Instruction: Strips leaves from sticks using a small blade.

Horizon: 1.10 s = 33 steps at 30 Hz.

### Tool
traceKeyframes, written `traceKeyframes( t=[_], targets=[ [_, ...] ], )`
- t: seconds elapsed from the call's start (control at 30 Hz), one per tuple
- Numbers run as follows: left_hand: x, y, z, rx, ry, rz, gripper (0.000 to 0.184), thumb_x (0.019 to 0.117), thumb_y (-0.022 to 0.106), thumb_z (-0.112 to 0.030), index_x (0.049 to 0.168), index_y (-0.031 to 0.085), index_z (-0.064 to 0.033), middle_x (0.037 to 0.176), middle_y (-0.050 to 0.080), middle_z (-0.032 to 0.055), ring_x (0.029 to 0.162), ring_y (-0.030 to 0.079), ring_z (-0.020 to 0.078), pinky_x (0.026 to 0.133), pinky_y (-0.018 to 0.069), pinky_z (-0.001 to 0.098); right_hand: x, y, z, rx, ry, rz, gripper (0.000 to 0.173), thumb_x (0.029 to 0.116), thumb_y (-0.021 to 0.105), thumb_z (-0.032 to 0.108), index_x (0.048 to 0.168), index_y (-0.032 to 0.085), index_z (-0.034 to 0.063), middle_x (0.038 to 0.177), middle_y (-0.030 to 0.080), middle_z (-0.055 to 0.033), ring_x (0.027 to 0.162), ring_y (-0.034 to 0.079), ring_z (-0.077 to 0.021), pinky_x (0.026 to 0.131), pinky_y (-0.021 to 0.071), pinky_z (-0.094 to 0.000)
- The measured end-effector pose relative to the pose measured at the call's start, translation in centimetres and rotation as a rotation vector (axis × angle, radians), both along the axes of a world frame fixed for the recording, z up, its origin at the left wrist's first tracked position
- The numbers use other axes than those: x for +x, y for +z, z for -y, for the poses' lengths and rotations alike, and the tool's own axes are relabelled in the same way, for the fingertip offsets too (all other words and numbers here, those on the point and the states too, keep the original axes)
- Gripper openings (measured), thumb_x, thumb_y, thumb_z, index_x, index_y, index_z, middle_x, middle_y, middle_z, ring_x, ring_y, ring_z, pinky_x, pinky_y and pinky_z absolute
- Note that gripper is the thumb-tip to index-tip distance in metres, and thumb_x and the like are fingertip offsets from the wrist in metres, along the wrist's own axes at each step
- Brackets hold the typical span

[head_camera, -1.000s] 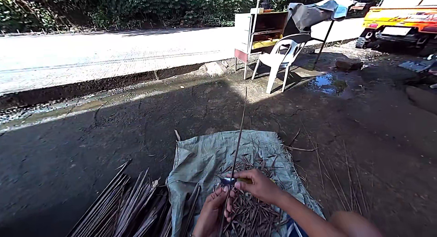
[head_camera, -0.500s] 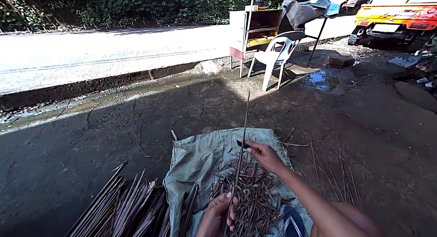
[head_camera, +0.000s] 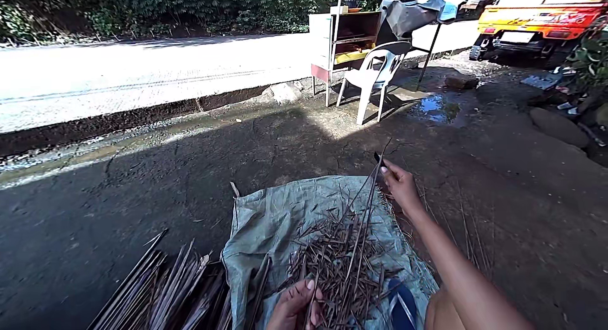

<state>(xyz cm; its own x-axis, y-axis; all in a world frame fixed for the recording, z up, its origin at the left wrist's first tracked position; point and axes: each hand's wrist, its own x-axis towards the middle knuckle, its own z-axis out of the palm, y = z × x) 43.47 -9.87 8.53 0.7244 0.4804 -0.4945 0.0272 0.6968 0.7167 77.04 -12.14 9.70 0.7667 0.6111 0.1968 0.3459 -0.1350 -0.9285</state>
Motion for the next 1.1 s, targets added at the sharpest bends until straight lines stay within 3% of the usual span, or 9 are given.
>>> traceKeyframes(
  t=[0.27,0.43,0.53,0.63,0.73,0.83,0.93,1.1],
  targets=[
    [-3.1,0.3,-1.5,0.037,0.11,0.049,0.045,0.105,0.025,-0.012,0.081,0.063,-0.0129,0.053,0.059,-0.0041,0.044,0.057,0.0018,0.046,0.0501,0.0166,0.9,0.1,1.0,0.107,-0.156,-0.03,0.039,0.1087,0.05,0.014,0.143,0.055,-0.0034,0.106,0.067,-0.0139,0.072,0.05,-0.0074,0.068,0.0443,-0.0254],
    [-5.4,1.0,-2.9,0.053,0.277,0.143,0.047,0.1045,0.027,-0.018,0.075,0.064,-0.0188,0.052,0.055,-0.0075,0.043,0.054,0.0,0.044,0.0475,0.0154,0.9,0.2,0.7,0.165,-0.196,-0.113,0.04,0.1101,0.046,0.014,0.146,0.052,-0.0017,0.085,0.057,-0.004,0.06,0.042,-0.0028,0.056,0.0365,-0.02],
    [-6.0,1.7,-3.6,0.053,0.371,0.205,0.052,0.1064,0.023,-0.018,0.075,0.064,-0.019,0.052,0.055,-0.0088,0.042,0.052,-0.0022,0.043,0.0447,0.013,-0.4,-0.2,0.2,0.091,-0.035,-0.067,0.04,0.1094,0.046,0.013,0.146,0.053,-0.0014,0.086,0.059,-0.0057,0.063,0.043,-0.0052,0.058,0.038,-0.023],
    [-5.3,2.1,-3.2,0.082,0.385,0.13,0.051,0.1075,0.02,-0.017,0.078,0.062,-0.0173,0.052,0.054,-0.009,0.042,0.052,-0.0021,0.043,0.0452,0.013,-4.2,-1.0,-0.9,-0.004,0.248,-0.064,0.039,0.1084,0.046,0.013,0.144,0.055,-0.0018,0.084,0.06,-0.0036,0.062,0.045,-0.0041,0.058,0.0402,-0.0227],
    [-4.0,1.8,-2.5,0.093,0.352,0.045,0.045,0.1083,0.022,-0.013,0.083,0.059,-0.0126,0.052,0.054,-0.007,0.042,0.052,-0.0005,0.044,0.0464,0.0141,-9.0,-1.6,-1.4,-0.139,0.577,-0.144,0.039,0.1077,0.047,0.015,0.141,0.057,-0.0021,0.078,0.058,-0.0011,0.062,0.047,-0.0052,0.06,0.0425,-0.0247],
    [-2.7,1.4,-1.9,0.084,0.291,0.02,0.041,0.1095,0.025,-0.012,0.085,0.058,-0.0093,0.053,0.055,-0.0049,0.043,0.053,0.0012,0.045,0.0474,0.0156,-13.1,-1.9,-0.5,-0.123,0.821,-0.299,0.038,0.1061,0.049,0.016,0.136,0.058,-0.0046,0.074,0.054,0.0054,0.059,0.045,0.0006,0.056,0.0402,-0.019],
    [-1.6,1.1,-1.6,0.08,0.248,0.001,0.04,0.1101,0.027,-0.01,0.086,0.058,-0.0076,0.054,0.055,-0.0039,0.043,0.053,0.002,0.046,0.048,0.0161,-15.4,-1.6,0.4,-0.07,0.936,-0.409,0.037,0.1038,0.049,0.015,0.133,0.059,-0.0059,0.07,0.051,0.0102,0.056,0.043,0.0037,0.055,0.0383,-0.016],
    [-0.6,0.3,-1.5,0.156,0.24,-0.009,0.034,0.1101,0.032,-0.007,0.091,0.059,-0.0033,0.055,0.059,-0.0003,0.044,0.055,0.0032,0.046,0.0481,0.016,-15.9,-2.3,0.6,-0.144,1.0,-0.35,0.034,0.1033,0.054,0.015,0.128,0.062,-0.0075,0.075,0.055,0.006,0.059,0.044,0.0033,0.057,0.0394,-0.0165]
  ],
)
